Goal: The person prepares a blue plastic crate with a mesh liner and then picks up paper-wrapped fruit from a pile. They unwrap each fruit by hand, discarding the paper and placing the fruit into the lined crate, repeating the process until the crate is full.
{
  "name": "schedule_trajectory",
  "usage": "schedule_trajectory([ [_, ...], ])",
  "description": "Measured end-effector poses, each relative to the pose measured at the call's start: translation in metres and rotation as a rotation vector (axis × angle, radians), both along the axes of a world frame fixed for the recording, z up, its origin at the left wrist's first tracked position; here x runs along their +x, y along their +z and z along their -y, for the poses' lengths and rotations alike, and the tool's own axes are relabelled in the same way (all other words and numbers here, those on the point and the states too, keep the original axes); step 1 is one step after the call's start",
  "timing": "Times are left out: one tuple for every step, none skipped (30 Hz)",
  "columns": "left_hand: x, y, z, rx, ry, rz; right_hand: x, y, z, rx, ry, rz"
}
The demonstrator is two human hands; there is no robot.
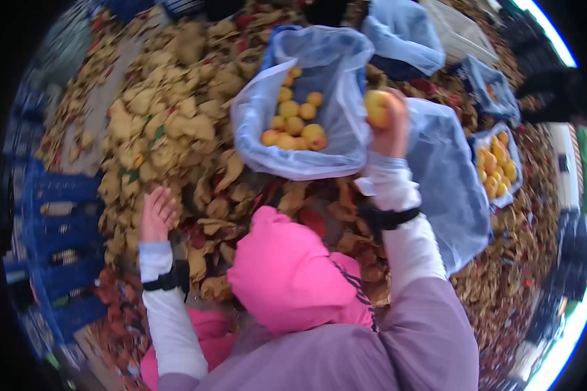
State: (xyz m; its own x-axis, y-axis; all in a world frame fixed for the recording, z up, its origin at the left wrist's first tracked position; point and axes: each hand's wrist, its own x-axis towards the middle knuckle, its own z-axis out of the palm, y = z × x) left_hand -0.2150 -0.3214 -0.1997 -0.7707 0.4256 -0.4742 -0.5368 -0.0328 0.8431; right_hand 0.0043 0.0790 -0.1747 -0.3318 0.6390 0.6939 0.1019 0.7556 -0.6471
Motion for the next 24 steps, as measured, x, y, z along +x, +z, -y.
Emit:
schedule_trajectory([
  [-0.015, -0.029, 0.031, -0.067, 0.206, -0.005, 0.041, -0.030, -0.045, -0.473, 0.096, -0.138],
  [-0.035, -0.073, 0.074, -0.103, 0.423, 0.095, 0.072, -0.051, -0.066, -0.661, -0.006, 0.084],
  [-0.050, -0.122, 0.120, -0.183, 0.607, 0.199, 0.102, -0.072, -0.088, -0.831, -0.077, 0.346],
  [-0.054, -0.165, 0.161, -0.339, 0.661, 0.234, 0.126, -0.100, -0.100, -0.948, -0.107, 0.533],
  [-0.048, -0.180, 0.167, -0.478, 0.622, 0.227, 0.175, -0.186, -0.152, -0.916, 0.076, 0.592],
  [-0.033, -0.192, 0.175, -0.636, 0.583, 0.240, 0.198, -0.239, -0.161, -0.713, 0.256, 0.855],
  [-0.027, -0.193, 0.167, -0.635, 0.545, 0.201, 0.207, -0.243, -0.155, -0.720, 0.272, 0.866],
  [-0.023, -0.196, 0.162, -0.630, 0.506, 0.165, 0.213, -0.239, -0.152, -0.689, 0.259, 0.861],
  [-0.026, -0.205, 0.160, -0.688, 0.486, 0.178, 0.214, -0.233, -0.154, -0.655, 0.245, 0.851],
  [-0.033, -0.217, 0.158, -0.747, 0.462, 0.190, 0.212, -0.224, -0.154, -0.623, 0.229, 0.839],
  [-0.040, -0.231, 0.156, -0.767, 0.451, 0.225, 0.207, -0.211, -0.154, -0.593, 0.211, 0.831],
  [-0.050, -0.248, 0.155, -0.783, 0.436, 0.258, 0.200, -0.198, -0.158, -0.562, 0.189, 0.821],
  [-0.062, -0.267, 0.158, -0.698, 0.393, 0.309, 0.186, -0.169, -0.158, -0.473, 0.122, 0.741],
  [-0.073, -0.283, 0.156, -0.701, 0.394, 0.313, 0.165, -0.128, -0.145, -0.385, 0.057, 0.660],
  [-0.080, -0.296, 0.149, -0.708, 0.504, 0.398, 0.144, -0.099, -0.134, -0.490, 0.053, 0.545],
  [-0.083, -0.308, 0.142, -0.714, 0.615, 0.483, 0.121, -0.076, -0.121, -0.592, 0.049, 0.427],
  [-0.083, -0.307, 0.131, -0.715, 0.613, 0.490, 0.094, -0.056, -0.103, -0.591, 0.047, 0.434],
  [-0.083, -0.303, 0.119, -0.598, 0.854, 0.540, 0.063, -0.037, -0.082, -0.619, 0.107, 0.322],
  [-0.083, -0.294, 0.111, -0.471, 1.096, 0.585, 0.031, -0.023, -0.058, -0.645, 0.172, 0.210],
  [-0.083, -0.298, 0.116, -0.470, 1.102, 0.589, 0.000, -0.014, -0.029, -0.630, 0.239, 0.202],
  [-0.082, -0.304, 0.121, -0.373, 0.951, 0.588, -0.033, -0.006, 0.002, -0.613, 0.307, 0.192],
  [-0.078, -0.306, 0.124, -0.276, 0.799, 0.584, -0.068, 0.000, 0.035, -0.563, 0.453, 0.277],
  [-0.073, -0.276, 0.114, -0.199, 0.836, 0.577, -0.092, -0.002, 0.056, -0.518, 0.605, 0.378],
  [-0.068, -0.263, 0.117, -0.125, 0.648, 0.574, -0.115, -0.011, 0.078, -0.551, 0.695, 0.417],
])
